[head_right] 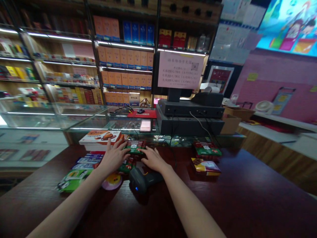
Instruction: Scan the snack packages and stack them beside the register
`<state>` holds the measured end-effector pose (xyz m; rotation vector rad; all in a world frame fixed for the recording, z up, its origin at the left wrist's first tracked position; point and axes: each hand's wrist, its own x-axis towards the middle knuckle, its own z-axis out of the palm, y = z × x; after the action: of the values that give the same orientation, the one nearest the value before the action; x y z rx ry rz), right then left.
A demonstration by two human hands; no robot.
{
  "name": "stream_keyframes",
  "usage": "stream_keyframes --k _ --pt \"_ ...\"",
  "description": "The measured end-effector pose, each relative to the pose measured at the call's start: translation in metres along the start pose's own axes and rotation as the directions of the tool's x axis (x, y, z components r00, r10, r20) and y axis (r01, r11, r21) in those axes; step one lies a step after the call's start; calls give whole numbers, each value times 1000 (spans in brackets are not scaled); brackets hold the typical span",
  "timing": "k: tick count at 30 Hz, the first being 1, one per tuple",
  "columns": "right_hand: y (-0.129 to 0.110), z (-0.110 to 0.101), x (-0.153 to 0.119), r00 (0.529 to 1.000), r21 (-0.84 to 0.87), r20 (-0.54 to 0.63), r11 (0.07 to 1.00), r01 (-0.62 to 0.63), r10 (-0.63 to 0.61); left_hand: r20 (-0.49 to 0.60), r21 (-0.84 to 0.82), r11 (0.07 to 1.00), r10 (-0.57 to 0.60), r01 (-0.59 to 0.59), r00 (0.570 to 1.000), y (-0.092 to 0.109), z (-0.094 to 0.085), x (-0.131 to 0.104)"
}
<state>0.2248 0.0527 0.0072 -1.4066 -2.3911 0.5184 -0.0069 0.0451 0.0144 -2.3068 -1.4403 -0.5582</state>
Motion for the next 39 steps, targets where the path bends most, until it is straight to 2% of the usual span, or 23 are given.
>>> stream_keyframes --k 5,13,19,27,39 --pt "3 -3 -10 999 -16 -12 999 30 -30 -1 28 1000 -5 5 1000 0 2 -1" --pt "13 -9 -26 1000 -16 -17 1000 2 -2 -16 -18 1000 -6 5 1000 0 -2 3" --pt "18 -11 -34 1000 -5 8 1000 -19 19 46 64 998 26 -29 999 5 -5 10" --pt "24 -9 -35 999 24 36 999 -20 19 43 7 1000 -11 10 999 11 5 17" --pt "19 -12 -40 999 65 -36 998 -17 19 67 -55 998 4 0 998 11 5 20"
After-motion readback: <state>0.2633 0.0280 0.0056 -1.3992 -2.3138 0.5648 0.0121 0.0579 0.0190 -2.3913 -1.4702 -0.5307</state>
